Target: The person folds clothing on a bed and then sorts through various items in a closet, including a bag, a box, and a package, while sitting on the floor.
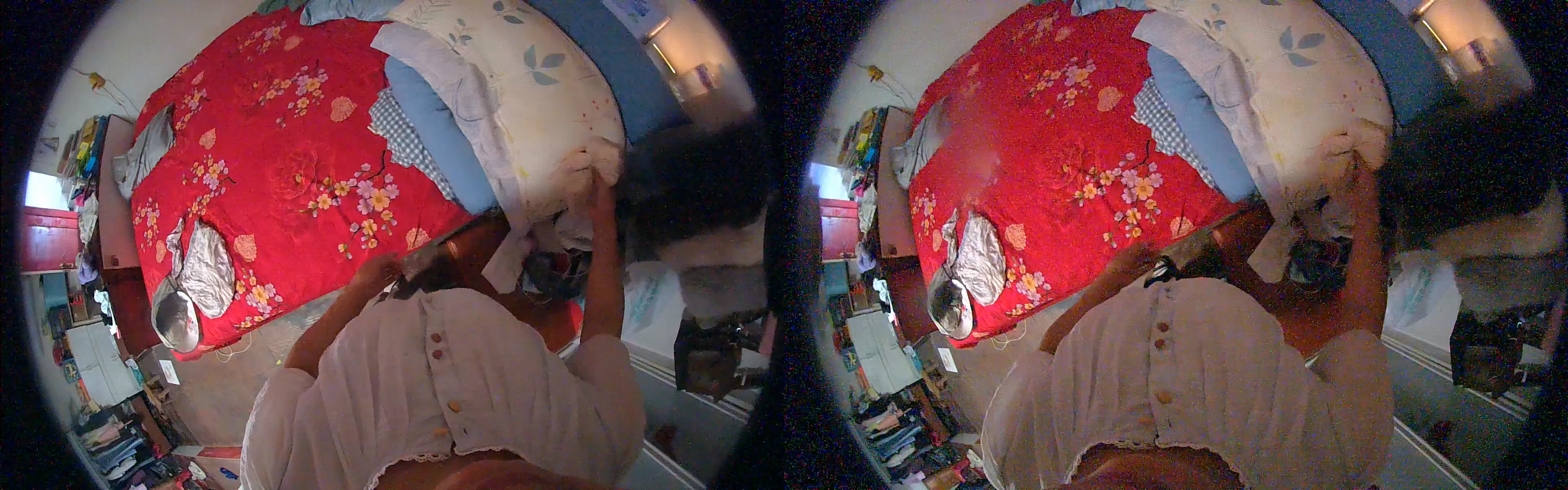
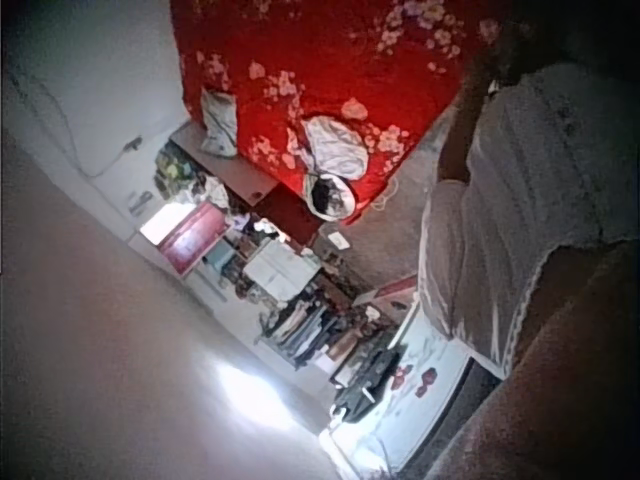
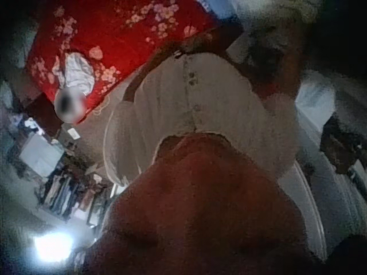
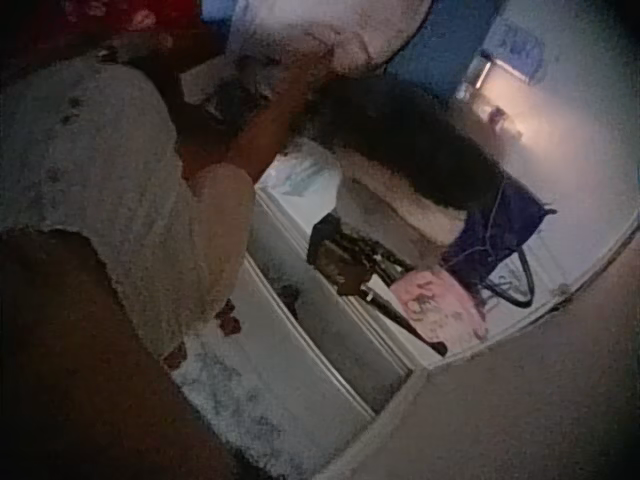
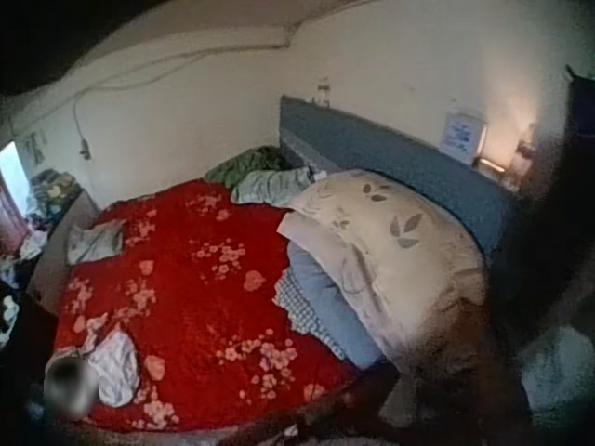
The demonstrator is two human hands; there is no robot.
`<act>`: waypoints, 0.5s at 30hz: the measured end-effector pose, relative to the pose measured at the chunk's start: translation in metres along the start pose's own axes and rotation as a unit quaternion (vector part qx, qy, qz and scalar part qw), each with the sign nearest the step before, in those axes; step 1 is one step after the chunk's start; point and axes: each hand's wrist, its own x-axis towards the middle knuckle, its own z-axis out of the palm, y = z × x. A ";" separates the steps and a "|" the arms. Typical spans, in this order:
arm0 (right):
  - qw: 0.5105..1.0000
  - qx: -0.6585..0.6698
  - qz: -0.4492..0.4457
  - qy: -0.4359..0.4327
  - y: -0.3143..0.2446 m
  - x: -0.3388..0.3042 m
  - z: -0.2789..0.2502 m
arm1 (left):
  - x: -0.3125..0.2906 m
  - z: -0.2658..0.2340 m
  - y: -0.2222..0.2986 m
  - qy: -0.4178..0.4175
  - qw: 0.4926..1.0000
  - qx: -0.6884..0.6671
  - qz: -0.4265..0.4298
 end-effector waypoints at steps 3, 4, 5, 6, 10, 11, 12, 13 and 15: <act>0.988 0.071 0.136 0.006 -0.029 -0.005 -0.024 | -0.004 -0.032 0.005 0.040 0.990 -0.123 -0.057; 0.933 0.261 0.243 0.034 -0.070 0.002 -0.011 | -0.010 -0.044 0.004 0.106 0.945 -0.277 -0.136; 0.832 0.428 0.336 0.108 -0.119 0.009 -0.005 | -0.015 -0.053 0.011 0.126 0.919 -0.336 -0.164; 0.892 0.337 0.290 0.083 -0.126 0.004 -0.003 | -0.013 -0.058 0.017 0.132 0.891 -0.391 -0.192; 0.998 0.015 -0.015 -0.062 -0.198 -0.020 0.023 | -0.008 -0.067 0.034 0.090 0.912 -0.367 -0.157; 0.979 0.161 0.086 -0.086 -0.234 -0.018 0.035 | 0.000 -0.060 0.055 0.070 0.926 -0.340 -0.148; 0.976 0.182 0.074 -0.097 -0.246 -0.014 0.040 | 0.012 -0.053 0.074 0.044 0.939 -0.311 -0.138; 0.969 0.210 0.059 -0.113 -0.258 -0.009 0.050 | 0.022 -0.051 0.084 0.038 0.947 -0.299 -0.114; 0.942 0.300 0.120 -0.088 -0.264 0.007 0.055 | 0.040 -0.042 0.099 0.013 0.959 -0.275 -0.070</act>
